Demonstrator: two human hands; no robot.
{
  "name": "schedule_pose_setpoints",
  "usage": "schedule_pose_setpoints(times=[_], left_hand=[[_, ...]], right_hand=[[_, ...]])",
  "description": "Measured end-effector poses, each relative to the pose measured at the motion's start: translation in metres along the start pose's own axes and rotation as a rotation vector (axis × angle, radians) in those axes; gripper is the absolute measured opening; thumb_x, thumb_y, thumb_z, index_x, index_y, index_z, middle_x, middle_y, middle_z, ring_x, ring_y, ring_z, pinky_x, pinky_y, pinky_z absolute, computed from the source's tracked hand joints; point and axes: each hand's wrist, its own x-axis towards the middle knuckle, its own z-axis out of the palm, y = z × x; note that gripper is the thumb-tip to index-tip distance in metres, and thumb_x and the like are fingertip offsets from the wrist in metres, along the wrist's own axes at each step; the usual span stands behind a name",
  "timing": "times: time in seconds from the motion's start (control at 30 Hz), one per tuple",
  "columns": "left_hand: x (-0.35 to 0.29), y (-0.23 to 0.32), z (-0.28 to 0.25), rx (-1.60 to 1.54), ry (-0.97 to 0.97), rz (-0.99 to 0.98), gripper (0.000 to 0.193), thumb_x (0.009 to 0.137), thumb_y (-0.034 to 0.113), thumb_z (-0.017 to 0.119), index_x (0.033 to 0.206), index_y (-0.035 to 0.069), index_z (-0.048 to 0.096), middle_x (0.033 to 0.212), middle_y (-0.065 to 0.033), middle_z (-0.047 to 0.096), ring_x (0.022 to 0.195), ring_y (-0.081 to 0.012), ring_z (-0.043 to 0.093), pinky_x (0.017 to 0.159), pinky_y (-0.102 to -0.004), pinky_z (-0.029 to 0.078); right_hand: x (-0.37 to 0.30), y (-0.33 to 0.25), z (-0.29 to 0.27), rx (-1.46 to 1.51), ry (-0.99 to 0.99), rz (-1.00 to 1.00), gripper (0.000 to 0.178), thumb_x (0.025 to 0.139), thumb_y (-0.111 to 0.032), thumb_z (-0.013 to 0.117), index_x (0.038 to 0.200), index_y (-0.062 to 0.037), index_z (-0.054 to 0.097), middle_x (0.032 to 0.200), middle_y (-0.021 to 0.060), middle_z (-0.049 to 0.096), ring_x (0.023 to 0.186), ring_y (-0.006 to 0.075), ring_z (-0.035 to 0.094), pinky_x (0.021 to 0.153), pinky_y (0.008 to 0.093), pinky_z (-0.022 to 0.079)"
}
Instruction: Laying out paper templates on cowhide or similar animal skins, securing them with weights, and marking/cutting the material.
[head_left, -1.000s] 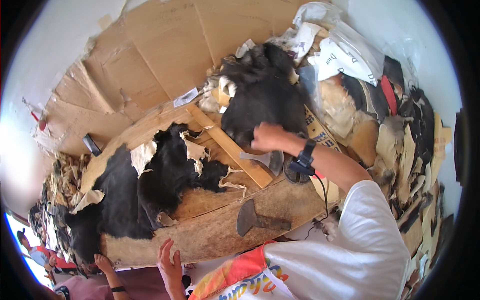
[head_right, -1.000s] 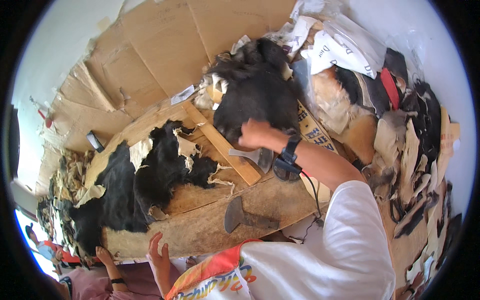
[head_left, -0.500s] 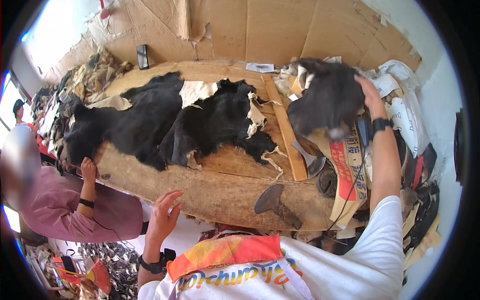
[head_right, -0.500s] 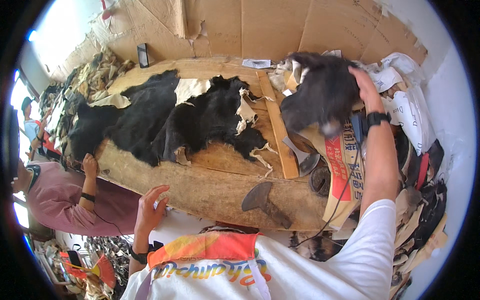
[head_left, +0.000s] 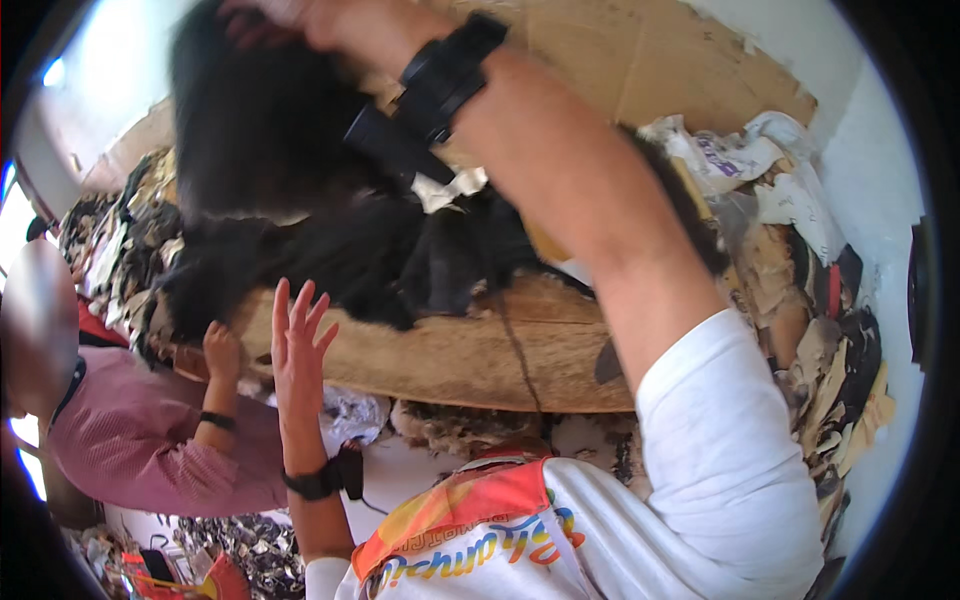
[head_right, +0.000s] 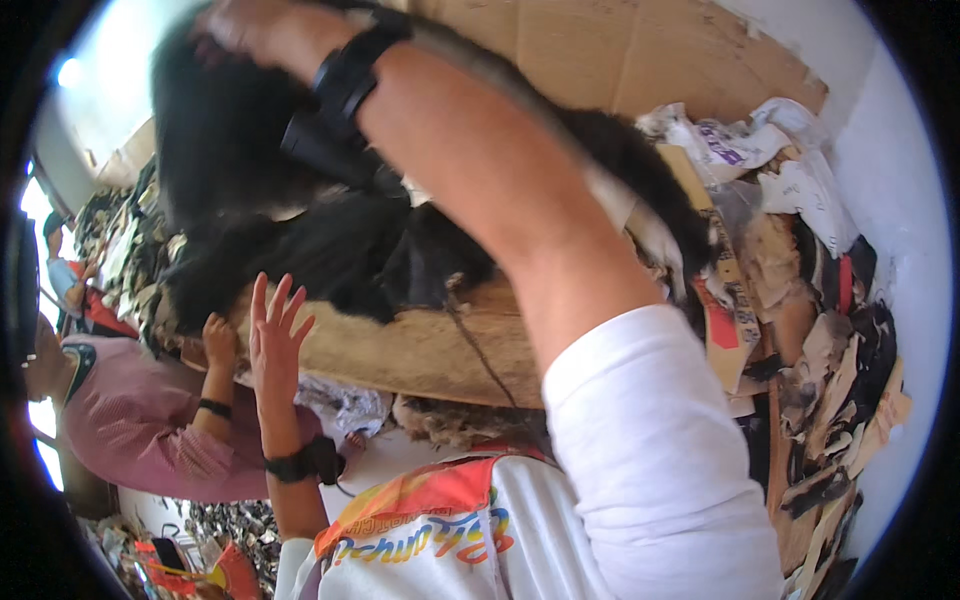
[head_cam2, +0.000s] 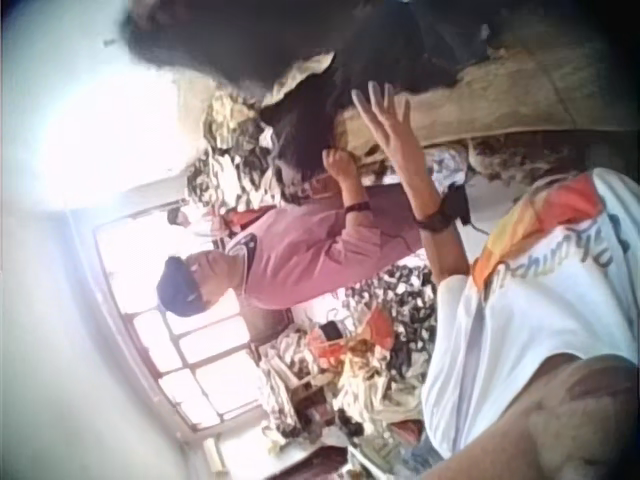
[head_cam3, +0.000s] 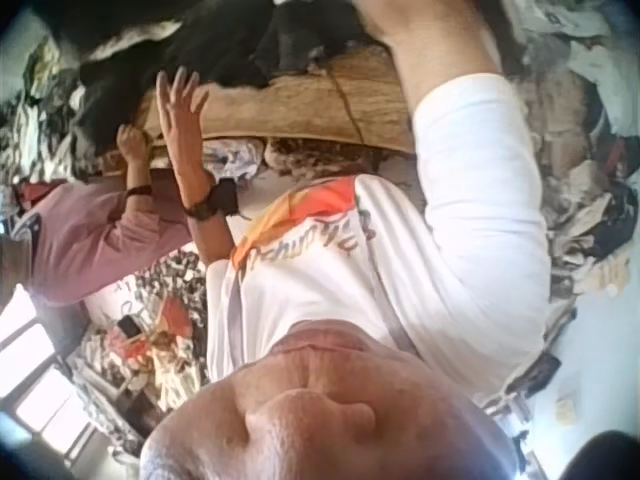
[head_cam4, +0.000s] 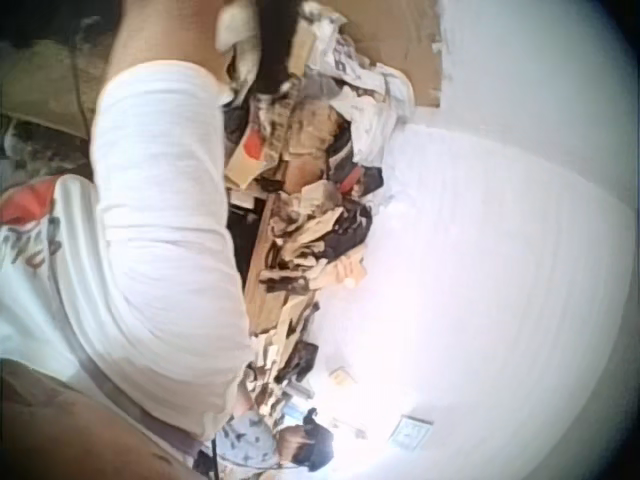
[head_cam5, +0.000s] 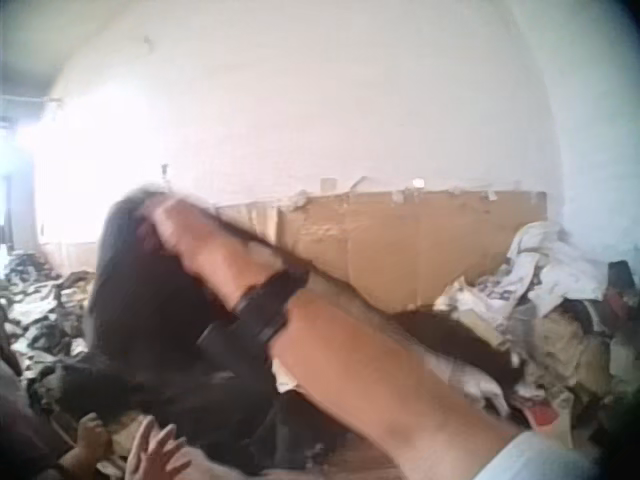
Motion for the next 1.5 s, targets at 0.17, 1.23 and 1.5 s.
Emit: schedule_pose_setpoints(times=[0.17, 1.23, 1.5], left_hand=[[0.005, -0.038, -0.129, -0.486, 0.037, -0.094, 0.074, 0.080, 0.055, 0.048, 0.136, 0.016, 0.020, 0.135, -0.0127, 0.032, 0.120, -0.0270, 0.037, 0.094, -0.0427, 0.036], [-0.069, -0.062, -0.215, 0.079, 0.678, -0.411, 0.028, 0.086, 0.025, 0.054, 0.110, 0.012, 0.049, 0.105, -0.0012, 0.056, 0.088, -0.0149, 0.056, 0.069, -0.0308, 0.047], [-0.040, -0.033, -0.194, -0.208, 0.813, -0.093, 0.043, 0.083, 0.024, 0.059, 0.120, 0.010, 0.043, 0.114, -0.0044, 0.051, 0.101, -0.0194, 0.052, 0.085, -0.0341, 0.043]], right_hand=[[-0.073, 0.087, 0.177, -0.334, -0.726, -0.997, 0.024, 0.082, -0.020, 0.043, 0.078, -0.0031, 0.060, 0.070, 0.0065, 0.062, 0.058, 0.0171, 0.055, 0.055, 0.0313, 0.044], [-0.375, 0.093, -0.136, -0.489, 0.384, 0.615, 0.014, 0.082, -0.012, 0.055, 0.078, 0.0013, 0.053, 0.069, 0.0005, 0.051, 0.068, 0.0089, 0.045, 0.064, 0.0241, 0.038], [-0.432, 0.107, -0.218, -0.199, 0.844, 0.751, 0.024, 0.089, -0.019, 0.048, 0.102, -0.0005, 0.055, 0.093, 0.0013, 0.056, 0.083, 0.0098, 0.051, 0.078, 0.0224, 0.039]])
